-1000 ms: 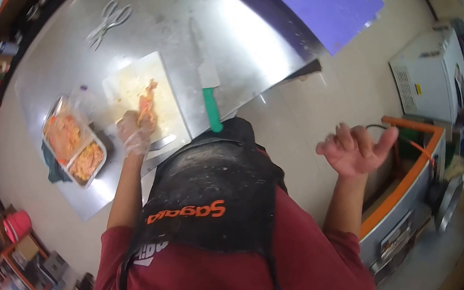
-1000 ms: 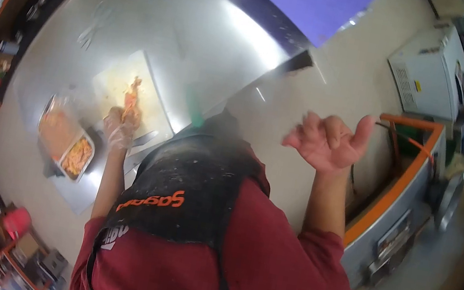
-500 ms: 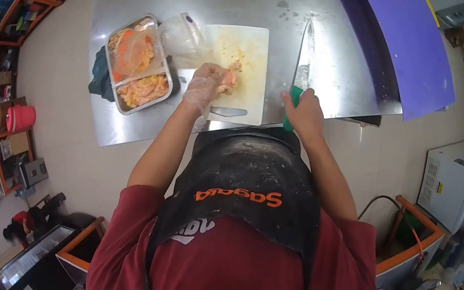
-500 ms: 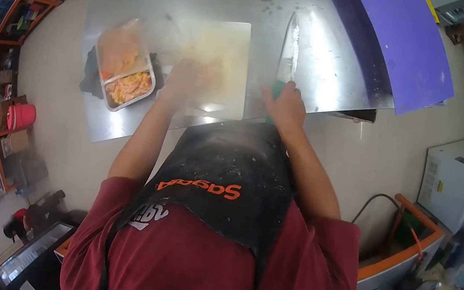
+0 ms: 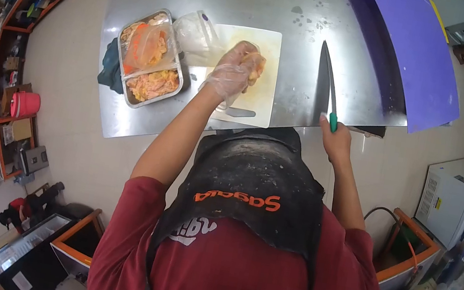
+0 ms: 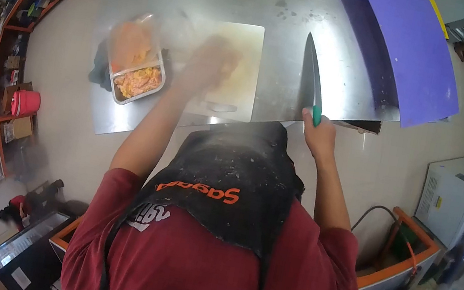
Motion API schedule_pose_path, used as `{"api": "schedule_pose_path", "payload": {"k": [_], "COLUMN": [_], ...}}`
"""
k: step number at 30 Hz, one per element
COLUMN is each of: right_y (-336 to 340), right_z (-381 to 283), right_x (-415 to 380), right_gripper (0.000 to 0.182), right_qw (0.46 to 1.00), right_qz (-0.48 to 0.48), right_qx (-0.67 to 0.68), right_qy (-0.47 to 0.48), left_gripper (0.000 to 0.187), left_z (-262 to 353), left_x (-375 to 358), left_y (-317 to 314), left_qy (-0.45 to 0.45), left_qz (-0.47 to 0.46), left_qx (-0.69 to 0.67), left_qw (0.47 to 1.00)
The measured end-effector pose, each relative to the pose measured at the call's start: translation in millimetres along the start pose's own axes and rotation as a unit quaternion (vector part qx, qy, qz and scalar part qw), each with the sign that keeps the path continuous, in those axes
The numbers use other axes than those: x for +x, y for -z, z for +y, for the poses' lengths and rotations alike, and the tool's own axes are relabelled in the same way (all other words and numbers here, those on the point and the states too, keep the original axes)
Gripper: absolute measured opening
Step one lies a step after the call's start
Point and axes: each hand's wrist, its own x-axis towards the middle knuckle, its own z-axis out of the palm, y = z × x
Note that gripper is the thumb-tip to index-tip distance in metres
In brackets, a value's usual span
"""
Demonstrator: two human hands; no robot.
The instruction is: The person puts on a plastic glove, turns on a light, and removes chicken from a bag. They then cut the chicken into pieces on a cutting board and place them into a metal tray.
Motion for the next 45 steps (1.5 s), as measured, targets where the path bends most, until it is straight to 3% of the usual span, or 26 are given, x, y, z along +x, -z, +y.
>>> {"api": "schedule_pose_path", "payload": {"k": [2,3,5,8,10,13,15,21,25,27,28,31,34,39,45], "right_y": [18.1,23.1,17.8,-5.9,-33.7,-57.9,-52.5,-32.5,-37.3,-46.2,-49.9,-49.4,-53.0,-51.4,-51.1], "right_z": [-22.6,-30.8,-44.3,-63.5,-58.9,-41.7,-36.9,-58.6,-72.0,-69.3,-66.3,-79.4,-65.6,-80.7,-102.9], "right_x": [-21.5,-33.0,-42.9,-36.2,-12.6,7.0,8.7,10.9,25.9,39.8,42.9,32.7,37.5,38.9,37.7], "right_gripper": [0.048,0.049,0.053,0.055,0.057,0.058,0.059,0.061,0.062,0.064,0.066,0.061,0.061,0.063,0.062], "right_qw": [0.968,0.938,0.915,0.901,0.898,0.943,0.949,0.961,0.972,0.970,0.965,0.979,0.981,0.978,0.981], "right_qz": [-0.112,-0.158,-0.228,-0.314,-0.359,-0.295,-0.280,-0.270,-0.223,-0.194,-0.180,-0.139,-0.137,-0.135,-0.119], "right_qx": [0.190,0.283,0.321,0.294,0.245,0.154,0.142,0.064,0.003,-0.083,-0.125,-0.120,-0.089,-0.121,-0.134], "right_qy": [-0.116,-0.125,-0.090,-0.064,-0.075,-0.023,-0.025,-0.002,0.075,0.121,0.143,0.088,0.108,0.102,0.079], "left_gripper": [0.015,0.020,0.024,0.034,0.040,0.043,0.042,0.042,0.044,0.046,0.047,0.044,0.040,0.042,0.037], "left_z": [23.3,21.5,-28.3,-167.5,-182.8,-153.0,-142.7,-86.6,-45.8,-46.8,-52.5,-95.5,-68.8,-115.9,-127.8], "left_x": [1.3,3.1,20.7,26.1,25.1,0.3,-8.8,-30.6,-4.5,10.9,17.1,20.0,3.4,30.9,23.0], "left_y": [-7.0,-11.9,-21.2,-34.9,-27.9,-9.7,1.2,-31.2,-55.7,-57.9,-57.0,-48.0,-10.7,-13.7,4.3], "left_qy": [0.131,0.121,0.130,0.107,0.089,0.102,0.108,0.142,0.284,0.293,0.281,0.153,0.024,0.017,0.099], "left_qz": [-0.042,-0.035,-0.016,-0.053,-0.078,-0.097,-0.092,0.060,0.039,0.020,0.008,0.005,0.029,0.050,-0.006], "left_qx": [-0.142,-0.153,-0.096,0.020,0.176,0.399,0.450,0.475,0.417,0.409,0.406,0.415,0.404,0.321,0.293], "left_qw": [0.980,0.980,0.987,0.993,0.977,0.906,0.882,0.866,0.862,0.864,0.870,0.897,0.914,0.945,0.951]}}
